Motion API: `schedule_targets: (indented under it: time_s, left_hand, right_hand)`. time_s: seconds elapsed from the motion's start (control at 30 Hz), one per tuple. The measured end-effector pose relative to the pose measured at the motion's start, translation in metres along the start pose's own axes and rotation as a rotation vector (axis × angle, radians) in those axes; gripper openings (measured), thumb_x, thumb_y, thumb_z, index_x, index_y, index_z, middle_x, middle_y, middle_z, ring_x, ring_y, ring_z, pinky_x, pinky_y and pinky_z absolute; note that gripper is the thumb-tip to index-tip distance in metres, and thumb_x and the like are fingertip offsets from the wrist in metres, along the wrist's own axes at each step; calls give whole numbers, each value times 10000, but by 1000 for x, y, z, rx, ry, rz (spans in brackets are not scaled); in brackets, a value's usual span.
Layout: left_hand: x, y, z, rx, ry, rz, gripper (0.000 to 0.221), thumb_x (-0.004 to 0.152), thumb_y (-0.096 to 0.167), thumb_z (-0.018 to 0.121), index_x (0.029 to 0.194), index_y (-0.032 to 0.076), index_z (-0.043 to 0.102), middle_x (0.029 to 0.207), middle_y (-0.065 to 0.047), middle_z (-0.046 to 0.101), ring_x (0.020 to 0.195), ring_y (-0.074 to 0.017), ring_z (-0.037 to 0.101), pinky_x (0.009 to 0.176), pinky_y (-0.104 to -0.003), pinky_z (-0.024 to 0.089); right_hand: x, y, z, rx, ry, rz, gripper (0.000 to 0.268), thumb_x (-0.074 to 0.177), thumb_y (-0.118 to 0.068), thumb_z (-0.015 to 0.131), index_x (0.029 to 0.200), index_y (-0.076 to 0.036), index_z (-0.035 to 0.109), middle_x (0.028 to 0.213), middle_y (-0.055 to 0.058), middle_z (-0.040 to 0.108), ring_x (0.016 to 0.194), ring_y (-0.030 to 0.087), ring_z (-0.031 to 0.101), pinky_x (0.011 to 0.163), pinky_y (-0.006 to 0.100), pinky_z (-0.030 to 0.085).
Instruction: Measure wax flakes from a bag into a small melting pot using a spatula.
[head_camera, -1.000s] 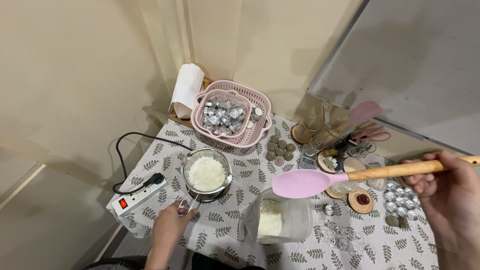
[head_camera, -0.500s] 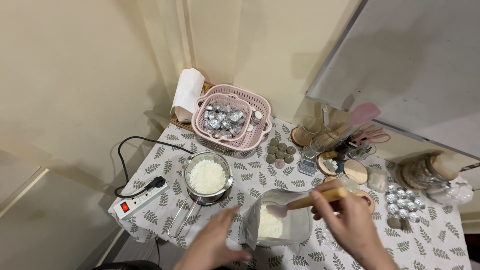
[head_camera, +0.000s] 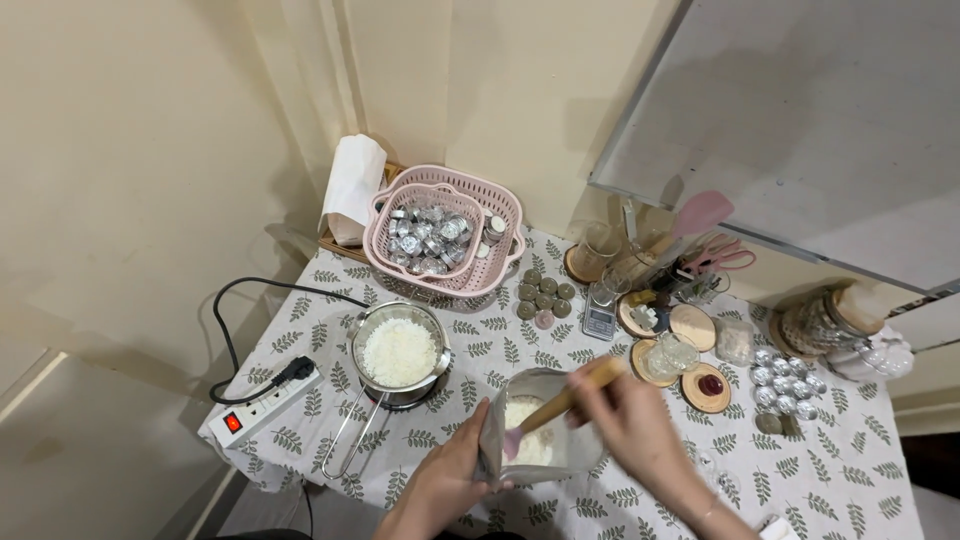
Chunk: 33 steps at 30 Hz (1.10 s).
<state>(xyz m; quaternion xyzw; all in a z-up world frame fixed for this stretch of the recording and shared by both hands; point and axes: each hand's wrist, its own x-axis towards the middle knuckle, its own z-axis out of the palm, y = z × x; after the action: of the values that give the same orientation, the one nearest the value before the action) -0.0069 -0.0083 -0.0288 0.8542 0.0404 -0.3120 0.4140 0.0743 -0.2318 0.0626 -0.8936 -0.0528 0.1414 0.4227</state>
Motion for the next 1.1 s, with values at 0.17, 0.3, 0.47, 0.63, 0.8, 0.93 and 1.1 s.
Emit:
schedule_targets:
  time_s: [0.17, 0.3, 0.47, 0.63, 0.8, 0.93, 1.1]
  left_hand:
    - [-4, 14, -6, -34, 50, 107, 1237, 746, 355, 902, 1598, 125, 35, 1652, -134, 276, 1498, -277, 358, 1248, -358, 267]
    - [-6, 17, -10, -51, -25, -67, 1262, 729, 407, 863, 1648, 201, 22, 1628, -122, 358, 1473, -279, 425, 1256, -353, 285]
    - [1, 7, -3, -145, 30, 88, 1355, 690, 371, 922, 1618, 140, -38, 1607, -188, 345, 1466, -280, 428, 1222, -344, 331]
    - [1, 3, -4, -142, 28, 71, 1385, 657, 348, 930, 1612, 131, -49, 1591, -187, 372, 1458, -269, 449, 1205, -327, 358]
    - [1, -16, 3, -136, 90, 179, 1400, 651, 342, 978, 1589, 102, -35, 1640, -191, 251, 1506, -287, 345, 1219, -343, 297]
    - [-20, -1, -15, -39, 61, 36, 1370, 660, 372, 956, 1603, 144, -11, 1658, -127, 260, 1516, -264, 334, 1230, -336, 299]
    - [-30, -19, -22, -32, 102, 67, 1311, 681, 309, 953, 1626, 112, 67, 1664, -141, 282, 1464, -268, 380, 1199, -337, 323]
  right_hand:
    - [-2, -5, -4, -2, 11, 72, 343, 950, -327, 597, 1064, -26, 717, 750, 100, 814, 664, 171, 810, 624, 296, 646]
    - [4, 23, -26, 220, 138, 82, 364, 960, -295, 577, 1055, 43, 678, 785, 167, 785, 655, 216, 793, 626, 330, 670]
    - [0, 30, -48, 485, 318, 113, 344, 997, -249, 545, 1084, 79, 600, 834, 212, 715, 620, 279, 727, 614, 397, 637]
    - [-2, 51, -65, 654, 370, 99, 326, 1033, -248, 513, 1077, 71, 560, 822, 222, 678, 604, 308, 701, 586, 406, 618]
    - [-3, 63, -88, 709, 417, 56, 309, 1082, -234, 485, 1061, 66, 553, 814, 241, 672, 606, 303, 680, 582, 388, 601]
    - [1, 85, -109, 761, 441, 8, 313, 1123, -223, 472, 1050, 72, 544, 798, 238, 659, 607, 295, 669, 565, 360, 572]
    - [8, 103, -131, 785, 456, -8, 313, 1148, -217, 481, 1043, 73, 538, 804, 213, 641, 623, 275, 662, 555, 326, 552]
